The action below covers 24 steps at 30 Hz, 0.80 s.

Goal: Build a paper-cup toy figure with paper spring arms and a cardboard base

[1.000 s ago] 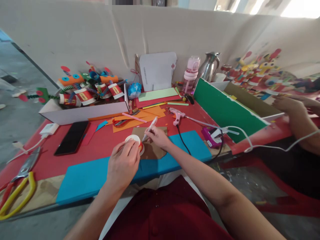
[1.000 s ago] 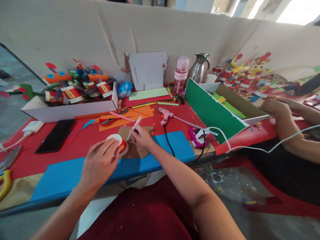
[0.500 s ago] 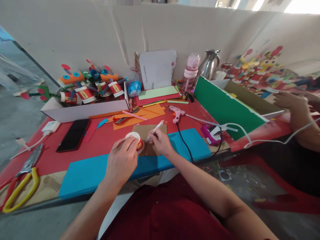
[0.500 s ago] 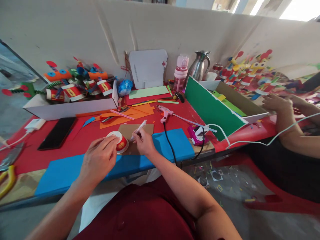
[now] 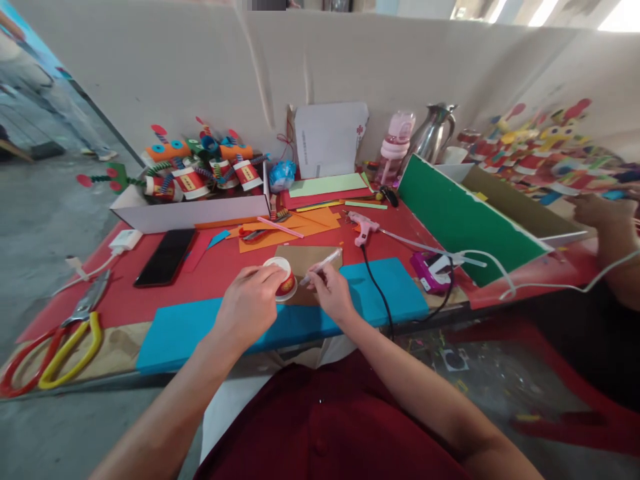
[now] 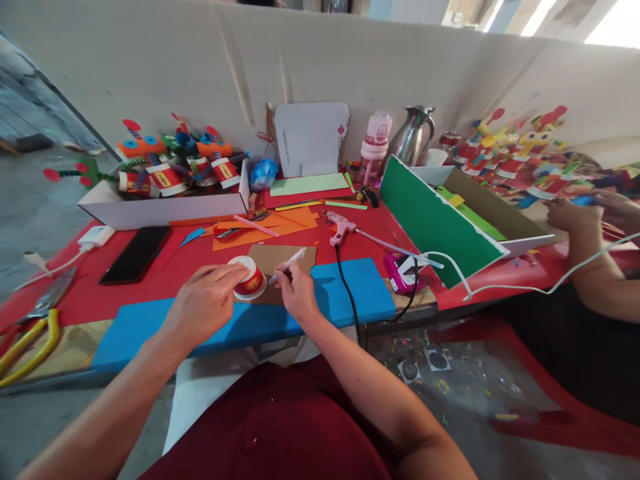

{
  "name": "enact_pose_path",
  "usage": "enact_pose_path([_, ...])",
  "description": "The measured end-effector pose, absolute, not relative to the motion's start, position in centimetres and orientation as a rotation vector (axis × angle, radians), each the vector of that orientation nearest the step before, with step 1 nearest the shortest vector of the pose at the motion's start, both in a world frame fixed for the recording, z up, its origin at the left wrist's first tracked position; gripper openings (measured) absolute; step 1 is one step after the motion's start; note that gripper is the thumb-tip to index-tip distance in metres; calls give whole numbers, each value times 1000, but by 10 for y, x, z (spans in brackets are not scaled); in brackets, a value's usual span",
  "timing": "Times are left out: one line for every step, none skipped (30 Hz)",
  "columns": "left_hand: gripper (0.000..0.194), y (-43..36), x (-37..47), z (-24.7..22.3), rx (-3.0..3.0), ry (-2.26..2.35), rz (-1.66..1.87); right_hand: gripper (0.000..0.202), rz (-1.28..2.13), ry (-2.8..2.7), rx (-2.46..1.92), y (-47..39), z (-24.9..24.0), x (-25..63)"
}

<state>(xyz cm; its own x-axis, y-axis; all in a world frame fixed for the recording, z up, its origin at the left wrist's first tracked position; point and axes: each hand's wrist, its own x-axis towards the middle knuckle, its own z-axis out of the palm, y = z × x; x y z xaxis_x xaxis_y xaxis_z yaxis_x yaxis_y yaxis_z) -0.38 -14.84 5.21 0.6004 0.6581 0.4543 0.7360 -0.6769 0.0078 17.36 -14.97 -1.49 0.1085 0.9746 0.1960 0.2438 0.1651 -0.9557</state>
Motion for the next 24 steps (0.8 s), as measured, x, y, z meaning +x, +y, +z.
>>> enact_pose_path([40,-149,-4,53,-2646,-1166,-627,12,847,-1362,-1299,-151,-15,173])
enact_pose_path([39,-149,-3,53,-2647,-1164,-618,12,840,-1367,-1302,-152,-15,173])
enact_pose_path([39,-149,-4,53,-2648,-1162,-613,12,833,-1371,-1306,-153,-15,172])
enact_pose_path([39,-148,-4,53,-2648,-1164,-611,12,826,-1375,-1310,-154,-15,172])
enact_pose_path([39,-148,-4,53,-2648,-1167,-611,12,820,-1378,-1315,-155,-15,172])
enact_pose_path([39,-148,-4,52,-2649,-1169,-612,12,814,-1381,-1318,-156,-15,171])
enact_pose_path([39,-148,-4,52,-2651,-1171,-613,12,808,-1380,-1319,-157,-15,171])
enact_pose_path([39,-148,-4,51,-2656,-1172,-613,12,803,-1380,-1318,-157,-15,171])
enact_pose_path([39,-148,-5,51,-2663,-1172,-610,12,800,-1379,-1314,-158,-15,171])
enact_pose_path([38,-148,-5,51,-2670,-1171,-606,12,800,-1378,-1309,-158,-16,171])
enact_pose_path([38,-148,-5,51,-2676,-1170,-602,13,801,-1375,-1304,-159,-16,170])
enact_pose_path([38,-148,-5,52,-2678,-1171,-600,13,804,-1372,-1300,-159,-16,170])
enact_pose_path([38,-148,-5,52,-2677,-1170,-600,13,806,-1369,-1299,-159,-16,170])
enact_pose_path([38,-148,-5,53,-2675,-1168,-601,13,807,-1364,-1298,-160,-16,169])
enact_pose_path([38,-148,-5,53,-2672,-1164,-603,12,806,-1360,-1299,-160,-16,169])
enact_pose_path([38,-148,-5,54,-2670,-1160,-605,12,805,-1358,-1298,-161,-16,169])
enact_pose_path([38,-148,-4,54,-2670,-1158,-604,12,804,-1358,-1298,-161,-15,168])
enact_pose_path([38,-148,-4,55,-2670,-1158,-602,12,806,-1357,-1297,-162,-15,168])
enact_pose_path([38,-149,-4,55,-2669,-1161,-599,11,809,-1356,-1296,-162,-14,168])
enact_pose_path([38,-149,-4,55,-2667,-1167,-597,11,815,-1355,-1295,-162,-14,168])
enact_pose_path([38,-149,-4,56,-2664,-1173,-595,11,821,-1352,-1294,-163,-14,167])
enact_pose_path([38,-149,-4,56,-2663,-1175,-594,11,824,-1349,-1293,-163,-14,167])
enact_pose_path([38,-149,-4,56,-2663,-1172,-594,11,826,-1347,-1292,-163,-14,167])
enact_pose_path([38,-149,-4,56,-2664,-1166,-596,12,826,-1347,-1290,-163,-15,167])
